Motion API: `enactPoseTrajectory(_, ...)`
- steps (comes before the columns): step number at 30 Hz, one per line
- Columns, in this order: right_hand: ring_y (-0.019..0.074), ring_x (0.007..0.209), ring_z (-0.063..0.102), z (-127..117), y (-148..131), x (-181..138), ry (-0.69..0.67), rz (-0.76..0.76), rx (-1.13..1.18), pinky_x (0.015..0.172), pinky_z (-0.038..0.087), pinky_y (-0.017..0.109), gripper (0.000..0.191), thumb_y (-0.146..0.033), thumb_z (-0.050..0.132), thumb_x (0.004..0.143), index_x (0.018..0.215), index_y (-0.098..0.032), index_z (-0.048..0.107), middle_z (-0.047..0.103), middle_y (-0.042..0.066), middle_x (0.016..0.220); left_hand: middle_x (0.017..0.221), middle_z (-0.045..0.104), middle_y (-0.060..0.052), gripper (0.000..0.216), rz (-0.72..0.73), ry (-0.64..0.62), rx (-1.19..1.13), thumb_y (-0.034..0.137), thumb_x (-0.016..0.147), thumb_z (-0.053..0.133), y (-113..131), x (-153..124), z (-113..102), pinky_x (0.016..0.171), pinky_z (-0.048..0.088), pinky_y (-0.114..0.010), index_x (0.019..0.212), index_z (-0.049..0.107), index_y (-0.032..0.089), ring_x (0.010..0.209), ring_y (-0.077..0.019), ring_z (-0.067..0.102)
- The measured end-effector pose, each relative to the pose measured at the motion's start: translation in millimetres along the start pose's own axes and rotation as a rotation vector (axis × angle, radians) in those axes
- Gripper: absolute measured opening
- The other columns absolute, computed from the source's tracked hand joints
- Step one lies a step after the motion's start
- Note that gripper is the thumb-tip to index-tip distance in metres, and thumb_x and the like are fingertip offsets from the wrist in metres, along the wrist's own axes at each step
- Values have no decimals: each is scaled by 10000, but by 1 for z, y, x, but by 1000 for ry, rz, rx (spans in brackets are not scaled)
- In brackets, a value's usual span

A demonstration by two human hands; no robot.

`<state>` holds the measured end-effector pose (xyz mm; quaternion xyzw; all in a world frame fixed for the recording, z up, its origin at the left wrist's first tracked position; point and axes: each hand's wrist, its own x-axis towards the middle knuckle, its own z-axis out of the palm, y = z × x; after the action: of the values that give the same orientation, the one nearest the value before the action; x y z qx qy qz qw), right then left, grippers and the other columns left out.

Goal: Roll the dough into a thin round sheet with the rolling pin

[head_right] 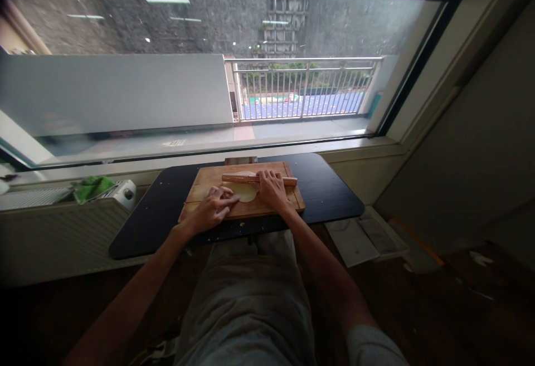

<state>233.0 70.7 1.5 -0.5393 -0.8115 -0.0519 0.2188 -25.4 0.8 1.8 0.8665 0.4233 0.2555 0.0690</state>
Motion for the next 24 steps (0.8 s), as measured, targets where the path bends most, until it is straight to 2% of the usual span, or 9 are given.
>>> enactPoseTrajectory(6, 326, 1192, 629, -1, 0, 0, 7, -10, 5, 1083, 387, 429, 215, -296, 567, 1132, 1290, -188, 666, 758, 169, 1314, 1322, 651, -123, 379, -24, -48, 100, 318, 1092, 539, 10, -4, -6, 1175, 449, -581, 1356, 810, 317, 1246, -331, 552)
enactPoseTrajectory(14, 341, 1263, 640, -1, 1, 1, -8, 0, -33, 1110, 388, 439, 282, -309, 526, 1154, 1367, -184, 663, 762, 187, 1325, 1280, 666, -131, 372, -59, -37, 124, 390, 1123, 520, 20, -9, -1, 1118, 467, -564, 1350, 800, 300, 1195, -336, 576)
enactPoseTrajectory(19, 342, 1269, 633, -1, 2, 1, -11, 1, -25, 1107, 385, 438, 278, -281, 524, 1142, 1363, -187, 664, 760, 186, 1342, 1353, 690, -125, 418, -79, -37, 75, 393, 1141, 478, 14, -15, 2, 1143, 454, -569, 1431, 766, 304, 1243, -333, 590)
enactPoseTrajectory(24, 345, 1269, 636, 1, 3, 2, -21, -6, -12, 1126, 373, 442, 296, -343, 543, 1150, 1365, -186, 671, 759, 183, 1339, 1451, 689, -128, 427, -105, 38, 73, 399, 1146, 462, 6, -12, 5, 1176, 441, -573, 1440, 751, 287, 1298, -343, 576)
